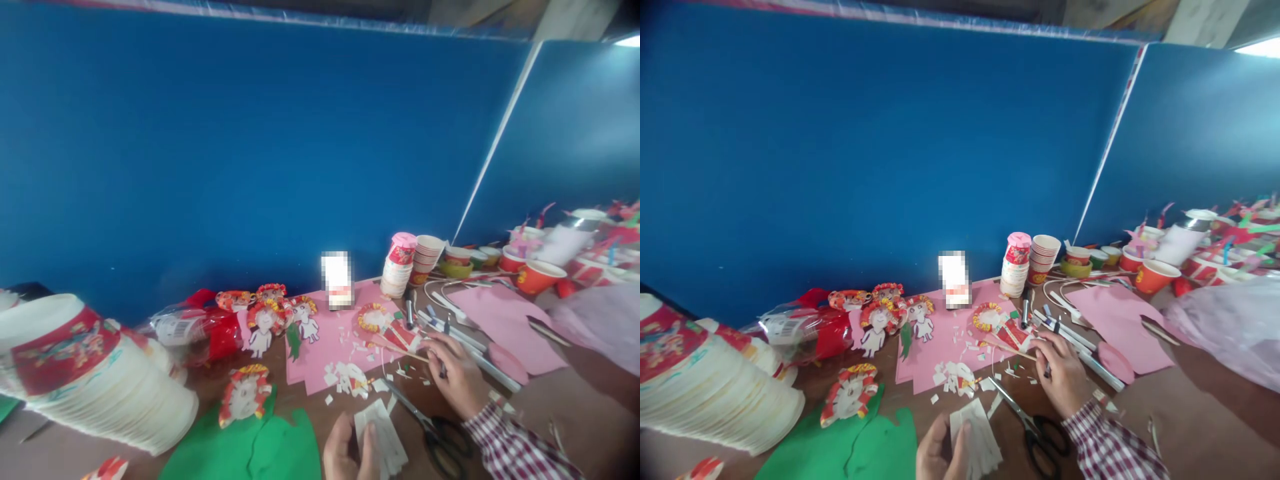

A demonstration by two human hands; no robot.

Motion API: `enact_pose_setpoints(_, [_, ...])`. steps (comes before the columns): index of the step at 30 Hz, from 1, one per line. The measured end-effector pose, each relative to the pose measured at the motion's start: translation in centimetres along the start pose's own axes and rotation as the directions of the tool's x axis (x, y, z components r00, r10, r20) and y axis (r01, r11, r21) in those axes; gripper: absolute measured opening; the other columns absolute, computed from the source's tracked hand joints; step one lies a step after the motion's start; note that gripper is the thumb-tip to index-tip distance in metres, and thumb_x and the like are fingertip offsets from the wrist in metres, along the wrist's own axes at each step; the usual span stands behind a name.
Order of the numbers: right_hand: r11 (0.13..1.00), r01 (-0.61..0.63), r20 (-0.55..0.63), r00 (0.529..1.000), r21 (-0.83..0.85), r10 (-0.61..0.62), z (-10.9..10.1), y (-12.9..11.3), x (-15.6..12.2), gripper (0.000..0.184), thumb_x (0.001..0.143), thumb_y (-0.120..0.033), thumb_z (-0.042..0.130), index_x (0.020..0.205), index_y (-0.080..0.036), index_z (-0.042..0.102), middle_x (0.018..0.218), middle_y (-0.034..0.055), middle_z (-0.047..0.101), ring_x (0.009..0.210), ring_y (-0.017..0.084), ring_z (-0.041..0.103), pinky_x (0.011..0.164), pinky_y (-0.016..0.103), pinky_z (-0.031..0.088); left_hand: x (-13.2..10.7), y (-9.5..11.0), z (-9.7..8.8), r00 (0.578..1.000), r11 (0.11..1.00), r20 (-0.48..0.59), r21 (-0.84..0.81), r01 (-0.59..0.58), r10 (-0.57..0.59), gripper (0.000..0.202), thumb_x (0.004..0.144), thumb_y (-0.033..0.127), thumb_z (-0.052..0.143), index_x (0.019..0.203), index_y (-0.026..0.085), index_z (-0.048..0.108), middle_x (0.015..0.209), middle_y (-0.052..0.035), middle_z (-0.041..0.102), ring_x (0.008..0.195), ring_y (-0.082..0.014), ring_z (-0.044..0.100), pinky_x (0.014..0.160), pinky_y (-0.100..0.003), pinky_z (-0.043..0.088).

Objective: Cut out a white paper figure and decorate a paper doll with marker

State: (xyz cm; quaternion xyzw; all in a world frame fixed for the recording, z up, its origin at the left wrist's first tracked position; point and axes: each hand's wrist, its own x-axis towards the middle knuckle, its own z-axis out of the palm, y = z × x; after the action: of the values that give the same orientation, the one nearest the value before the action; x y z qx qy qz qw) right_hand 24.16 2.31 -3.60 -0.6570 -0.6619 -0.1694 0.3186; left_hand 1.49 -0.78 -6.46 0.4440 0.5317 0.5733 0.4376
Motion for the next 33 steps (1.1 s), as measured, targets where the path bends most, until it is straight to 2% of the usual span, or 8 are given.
enact_pose_setpoints(5, [0.999, 0.024, -0.012, 1.0, 0.03, -0.024, -0.3, -0.3, 0.1, 0.022, 0.083, -0.019, 0.043, 0.097, -0.017, 0.06, 0.104, 0.0096, 0.057, 0.092, 0.023, 0.055, 0.081, 0.039, 0.046, 0.8, 2.4, -1.0, 0.991, 0.992, 0.081, 0.045, -0.115, 0.111, 0.032, 0.073, 0.043, 0.058, 0.057, 0.016, 0.054, 0.05, 0.0009, 0.048, 0.048, -0.0101, 0.043, 0.047, -0.02, 0.037])
enact_pose_setpoints(9, [0.998, 0.023, -0.013, 1.0, 0.063, -0.022, -0.7, -0.6, 0.1, 0.021, 0.082, -0.016, 0.044, 0.095, -0.016, 0.061, 0.103, 0.0091, 0.057, 0.092, 0.022, 0.054, 0.082, 0.038, 0.045, 0.8, 3.3, -1.3, 0.974, 0.988, 0.202, 0.097, -0.12, 0.098, 0.027, 0.073, 0.04, 0.058, 0.063, 0.015, 0.057, 0.054, -0.0001, 0.051, 0.053, -0.0124, 0.048, 0.051, -0.022, 0.04])
enact_pose_setpoints(10, [0.997, 0.019, -0.012, 1.0, 0.07, -0.018, -0.8, -0.6, 0.1, 0.021, 0.081, -0.016, 0.044, 0.095, -0.016, 0.061, 0.103, 0.0089, 0.058, 0.093, 0.023, 0.054, 0.083, 0.038, 0.044, 0.7, 3.4, -1.3, 0.978, 0.989, 0.183, 0.081, -0.12, 0.104, 0.027, 0.073, 0.04, 0.057, 0.064, 0.015, 0.058, 0.053, 0.0002, 0.051, 0.054, -0.0128, 0.048, 0.052, -0.022, 0.04])
enact_pose_setpoints(14, [0.995, -0.021, -0.038, 0.999, 0.098, 0.025, -1.2, -0.9, 0.0, 0.025, 0.078, -0.011, 0.045, 0.097, -0.016, 0.061, 0.102, 0.009, 0.058, 0.092, 0.023, 0.053, 0.083, 0.038, 0.043, 0.5, 3.5, -1.1, 0.978, 0.991, 0.171, 0.036, -0.13, 0.122, 0.027, 0.072, 0.04, 0.058, 0.069, 0.014, 0.061, 0.061, -0.0017, 0.06, 0.058, -0.0138, 0.052, 0.055, -0.023, 0.043])
enact_pose_setpoints(17, [0.995, -0.057, -0.039, 0.997, 0.087, 0.06, -1.3, -1.1, -0.2, 0.027, 0.078, -0.008, 0.045, 0.098, -0.016, 0.061, 0.104, 0.0085, 0.057, 0.096, 0.023, 0.051, 0.087, 0.037, 0.041, 0.6, 3.3, -1.3, 0.964, 0.979, 0.204, 0.072, -0.189, 0.171, 0.026, 0.07, 0.039, 0.06, 0.072, 0.013, 0.063, 0.061, -0.0013, 0.061, 0.058, -0.0139, 0.052, 0.056, -0.023, 0.043])
enact_pose_setpoints(21, [0.993, -0.081, -0.022, 0.996, 0.081, 0.083, -1.3, -1.0, -0.3, 0.029, 0.077, -0.007, 0.047, 0.101, -0.017, 0.06, 0.106, 0.009, 0.055, 0.096, 0.024, 0.05, 0.086, 0.038, 0.041, 1.0, 2.8, -1.7, 0.952, 0.975, 0.271, 0.127, -0.182, 0.142, 0.028, 0.068, 0.038, 0.062, 0.079, 0.012, 0.064, 0.068, -0.0027, 0.064, 0.063, -0.0155, 0.055, 0.058, -0.024, 0.045])
enact_pose_setpoints(26, [0.995, -0.037, 0.012, 0.999, 0.097, 0.036, -1.1, -1.0, -0.2, 0.029, 0.078, -0.008, 0.048, 0.103, -0.017, 0.06, 0.107, 0.0096, 0.054, 0.098, 0.024, 0.048, 0.089, 0.037, 0.04, 1.2, 2.3, -1.6, 0.957, 0.977, 0.255, 0.122, -0.175, 0.139, 0.029, 0.064, 0.037, 0.066, 0.078, 0.012, 0.065, 0.064, -0.0017, 0.062, 0.059, -0.0142, 0.053, 0.056, -0.023, 0.044])
enact_pose_setpoints(33, [0.991, 0.011, 0.026, 1.0, 0.135, -0.014, -1.2, -1.5, -0.1, 0.029, 0.077, -0.007, 0.05, 0.102, -0.017, 0.06, 0.106, 0.0101, 0.054, 0.096, 0.024, 0.046, 0.086, 0.038, 0.041, 0.9, 3.0, -1.1, 0.956, 0.986, 0.269, 0.087, -0.146, 0.118, 0.033, 0.059, 0.039, 0.069, 0.077, 0.012, 0.065, 0.063, -0.0015, 0.064, 0.057, -0.0144, 0.056, 0.054, -0.024, 0.046])
